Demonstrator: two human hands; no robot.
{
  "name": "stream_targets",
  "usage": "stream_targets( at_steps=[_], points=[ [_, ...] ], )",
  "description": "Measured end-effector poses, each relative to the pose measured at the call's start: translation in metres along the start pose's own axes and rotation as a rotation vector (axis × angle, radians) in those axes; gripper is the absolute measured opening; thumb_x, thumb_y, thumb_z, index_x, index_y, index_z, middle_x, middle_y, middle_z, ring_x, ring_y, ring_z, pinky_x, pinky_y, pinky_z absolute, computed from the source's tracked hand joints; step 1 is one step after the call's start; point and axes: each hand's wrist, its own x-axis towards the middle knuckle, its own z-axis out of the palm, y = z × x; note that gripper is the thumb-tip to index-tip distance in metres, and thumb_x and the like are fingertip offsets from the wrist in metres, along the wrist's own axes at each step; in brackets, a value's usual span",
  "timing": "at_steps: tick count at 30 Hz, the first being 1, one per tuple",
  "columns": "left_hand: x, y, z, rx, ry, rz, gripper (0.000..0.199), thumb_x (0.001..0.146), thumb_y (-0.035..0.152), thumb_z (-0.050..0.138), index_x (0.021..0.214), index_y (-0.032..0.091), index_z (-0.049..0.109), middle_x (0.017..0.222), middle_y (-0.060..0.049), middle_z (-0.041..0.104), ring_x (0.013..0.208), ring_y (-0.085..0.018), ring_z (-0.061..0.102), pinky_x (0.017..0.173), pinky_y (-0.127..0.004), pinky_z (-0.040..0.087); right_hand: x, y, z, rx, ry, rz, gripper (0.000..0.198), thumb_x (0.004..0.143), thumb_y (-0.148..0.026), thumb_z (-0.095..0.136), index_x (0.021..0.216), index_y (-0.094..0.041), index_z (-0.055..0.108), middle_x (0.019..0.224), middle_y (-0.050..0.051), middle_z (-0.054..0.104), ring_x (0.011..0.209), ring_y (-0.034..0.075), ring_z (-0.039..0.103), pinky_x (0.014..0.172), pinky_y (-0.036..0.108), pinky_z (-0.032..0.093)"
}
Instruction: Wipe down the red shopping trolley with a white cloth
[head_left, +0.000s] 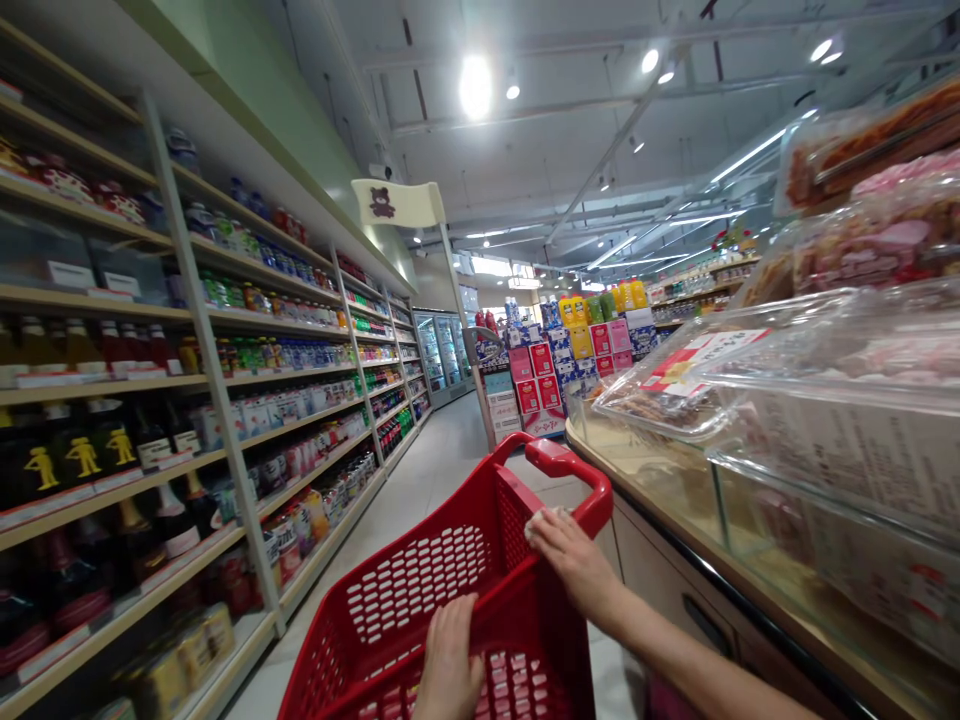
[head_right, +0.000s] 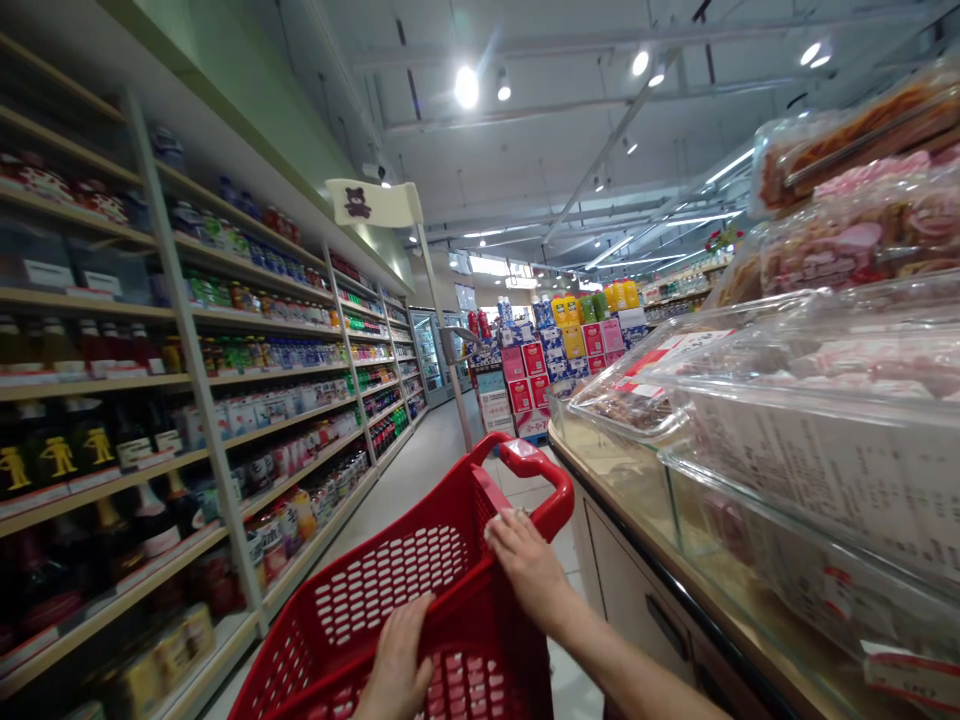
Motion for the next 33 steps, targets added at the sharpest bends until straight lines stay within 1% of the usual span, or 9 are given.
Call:
stream_targets(
  at_steps=[4,8,11,13,17,19,25,30,33],
  points=[
    [-0.015,-0.033,0.027,0.069,0.230,0.020,0.060,0.060,0.003,0.038,0.120,0.014,0.042,0.121,-0.007,0.048,0.115,-0.020,0.039,0.100,-0.040,0.026,0.010,0.040,-0.026,-0.152,-0.005,0.230,0.043,0.077,-0.001,0.031,0.109,-0.016,0.056,0.117,0.009,0.053,0.113,0.024,0.043,0.090,0.044,0.039],
    [-0.022,-0.050,0.043,0.132,0.336,0.058,0.059,0.061,0.003,0.038,0.119,0.016,0.042,0.118,-0.006,0.051,0.112,-0.020,0.042,0.099,-0.039,0.028,0.005,0.005,-0.001,-0.123,-0.044,0.165,0.043,0.076,-0.002,0.034,0.109,-0.019,0.056,0.117,0.006,0.054,0.112,0.021,0.043,0.092,0.040,0.037],
    [-0.022,-0.051,0.043,0.147,0.314,0.068,0.061,0.059,0.004,0.038,0.119,0.016,0.042,0.119,-0.005,0.050,0.112,-0.019,0.042,0.099,-0.036,0.029,0.002,-0.022,0.018,-0.059,-0.058,0.024,0.043,0.077,-0.003,0.035,0.109,-0.022,0.056,0.116,0.002,0.054,0.111,0.018,0.044,0.092,0.037,0.037],
    [-0.021,-0.047,0.041,0.139,0.298,0.061,0.062,0.059,0.004,0.038,0.119,0.016,0.041,0.121,-0.004,0.049,0.114,-0.019,0.040,0.100,-0.035,0.028,0.004,-0.014,0.014,-0.059,-0.072,-0.015,0.042,0.077,-0.003,0.035,0.109,-0.022,0.055,0.116,0.002,0.055,0.112,0.018,0.044,0.094,0.037,0.035],
    [-0.021,-0.036,0.035,0.113,0.258,-0.005,0.063,0.058,0.005,0.039,0.120,0.015,0.040,0.122,-0.005,0.047,0.116,-0.021,0.037,0.102,-0.037,0.024,0.013,0.023,-0.012,-0.157,-0.097,0.209,0.040,0.077,-0.003,0.035,0.107,-0.016,0.057,0.116,0.008,0.054,0.113,0.024,0.042,0.093,0.043,0.035],
    [-0.021,-0.032,0.032,0.112,0.228,-0.036,0.063,0.057,0.006,0.040,0.120,0.015,0.040,0.123,-0.005,0.047,0.116,-0.021,0.036,0.102,-0.037,0.022,0.014,0.016,-0.009,-0.159,-0.099,0.280,0.041,0.076,-0.001,0.035,0.106,-0.016,0.058,0.116,0.008,0.054,0.112,0.025,0.043,0.092,0.044,0.035],
    [-0.020,-0.034,0.026,0.127,0.109,-0.035,0.066,0.057,0.007,0.040,0.122,0.015,0.039,0.127,-0.004,0.043,0.120,-0.019,0.033,0.104,-0.035,0.020,0.006,-0.046,0.029,-0.002,-0.122,-0.020,0.040,0.079,-0.005,0.037,0.110,-0.023,0.054,0.117,0.002,0.054,0.112,0.018,0.044,0.094,0.037,0.035],
    [-0.020,-0.020,0.009,0.118,0.036,-0.093,0.069,0.056,0.005,0.040,0.124,0.013,0.036,0.130,-0.005,0.039,0.122,-0.019,0.029,0.105,-0.035,0.014,0.004,0.005,-0.001,-0.129,-0.090,0.054,0.042,0.078,-0.004,0.035,0.113,-0.019,0.052,0.118,0.005,0.053,0.114,0.021,0.042,0.096,0.040,0.032],
    [-0.019,-0.012,-0.001,0.093,-0.008,-0.120,0.068,0.056,0.005,0.041,0.123,0.012,0.037,0.131,-0.005,0.038,0.123,-0.019,0.028,0.105,-0.035,0.013,0.004,0.007,-0.001,-0.180,-0.019,0.181,0.042,0.077,-0.004,0.034,0.111,-0.017,0.055,0.117,0.007,0.054,0.113,0.022,0.041,0.096,0.042,0.029]
  ],
)
